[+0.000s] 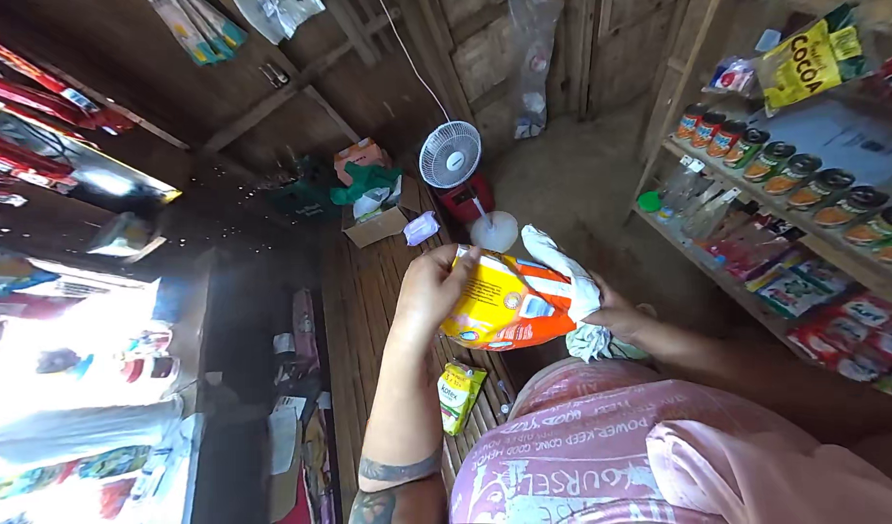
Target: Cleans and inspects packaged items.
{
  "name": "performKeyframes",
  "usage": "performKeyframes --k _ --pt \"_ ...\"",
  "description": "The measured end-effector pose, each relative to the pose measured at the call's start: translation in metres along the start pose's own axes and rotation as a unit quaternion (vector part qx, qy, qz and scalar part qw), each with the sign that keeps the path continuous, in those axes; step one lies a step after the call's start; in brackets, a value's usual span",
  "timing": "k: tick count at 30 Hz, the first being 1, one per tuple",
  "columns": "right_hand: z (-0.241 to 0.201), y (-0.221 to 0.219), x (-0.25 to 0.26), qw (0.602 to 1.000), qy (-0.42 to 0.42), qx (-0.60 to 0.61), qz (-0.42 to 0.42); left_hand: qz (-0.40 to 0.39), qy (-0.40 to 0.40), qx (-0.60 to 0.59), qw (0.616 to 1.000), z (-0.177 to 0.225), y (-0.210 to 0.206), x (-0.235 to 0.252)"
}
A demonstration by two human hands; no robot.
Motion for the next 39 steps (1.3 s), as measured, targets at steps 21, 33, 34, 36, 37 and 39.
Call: performKeyframes --k 21,33,34,36,37,39 --pt "-0.047 -0.003 0.017 0.983 0.083 -0.165 -0.022 0.03 -0.111 -0.241 0.964 -0.027 -0.021 -0.016" --pt "0.001 -0.018 0.02 0.986 -0.115 -0.049 -0.11 0.117 -0.172 -0.365 0.908 -0.028 -0.021 -0.032" --pt "0.0 -0.016 0.021 0.987 -0.115 -0.056 -0.094 0.12 -0.163 -0.373 0.905 -0.028 -0.02 -0.033" --pt "-0.003 -0.015 0.021 0.989 -0.117 -0.058 -0.067 0.113 -0.148 -0.385 0.904 -0.029 -0.022 -0.036" --pt "-0.007 -0.015 0.021 0.99 -0.117 -0.056 -0.059 0.107 -0.149 -0.392 0.901 -0.03 -0.022 -0.036" --pt "-0.011 -0.016 0.021 0.989 -0.118 -0.059 -0.062 0.1 -0.164 -0.403 0.895 -0.03 -0.022 -0.038"
Point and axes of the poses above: each hand's wrist, its own x-axis towards the middle knuckle, its own y-axis out of the back of the hand, z = x × y, the point moved 2 cm from there along x, towards the middle knuckle, and after that the axes turned 12 degrees about -x, right-handed, at the moved point
